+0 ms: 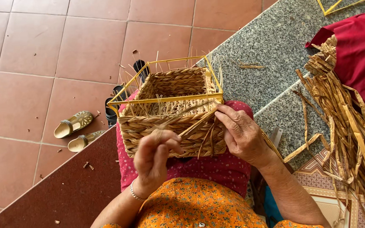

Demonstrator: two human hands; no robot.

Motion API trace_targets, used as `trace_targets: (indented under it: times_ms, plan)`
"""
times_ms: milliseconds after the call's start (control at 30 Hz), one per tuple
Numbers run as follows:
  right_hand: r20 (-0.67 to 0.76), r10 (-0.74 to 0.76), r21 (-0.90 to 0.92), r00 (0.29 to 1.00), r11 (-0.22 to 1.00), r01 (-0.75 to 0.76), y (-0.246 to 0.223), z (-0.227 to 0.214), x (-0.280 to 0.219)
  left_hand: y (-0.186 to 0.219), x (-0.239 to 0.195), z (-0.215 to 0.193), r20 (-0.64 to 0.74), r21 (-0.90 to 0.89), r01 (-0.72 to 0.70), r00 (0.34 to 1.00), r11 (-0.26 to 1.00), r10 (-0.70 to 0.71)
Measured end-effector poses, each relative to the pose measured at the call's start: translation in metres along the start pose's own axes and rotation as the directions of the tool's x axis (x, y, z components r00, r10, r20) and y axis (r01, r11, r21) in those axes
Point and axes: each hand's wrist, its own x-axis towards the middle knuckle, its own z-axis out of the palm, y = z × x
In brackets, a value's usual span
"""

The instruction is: The person weaves a rectangular basket using dried palm leaves, interlacing them through a yellow metal frame. They occasionally use a metal tool to press the weave and scissors to trim excess material.

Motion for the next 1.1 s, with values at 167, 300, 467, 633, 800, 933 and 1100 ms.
trace_targets:
  times_ms: [167,300,467,633,800,933,1100]
  plan:
    - [0.065,-0.069,-0.124,0.996,0.989,0.076,-0.001,-0.006,0.015,0.015,-0.009,-0.045,-0.269,-0.163,-0.018,0.963,0.987,-0.027]
    - [0.073,-0.072,-0.107,0.995,0.991,0.080,0.001,-0.002,0.019,0.015,-0.011,-0.082,-0.447,-0.317,0.293,0.792,0.902,-0.415]
    - [0.100,-0.096,-0.103,0.990,0.989,0.106,0.008,-0.002,0.012,0.041,-0.022,-0.093,-0.134,-0.234,0.599,0.760,0.766,-0.636]
    - [0.043,0.067,0.094,0.997,0.993,-0.071,0.025,0.012,0.015,0.072,-0.008,-0.057,0.479,0.178,0.097,0.861,0.979,-0.172]
    - [0.071,0.255,0.267,0.964,0.927,-0.265,0.025,0.005,0.008,0.021,0.058,-0.003,0.405,0.546,-0.398,0.896,0.737,0.184]
    - [0.133,0.366,0.387,0.921,0.836,-0.388,0.025,0.002,0.006,-0.029,0.094,0.043,0.455,0.852,-0.255,0.792,0.456,-0.407]
    - [0.205,0.462,0.548,0.863,0.676,-0.492,0.030,0.001,0.007,-0.063,0.086,0.052,0.409,0.804,-0.190,0.865,0.564,-0.292]
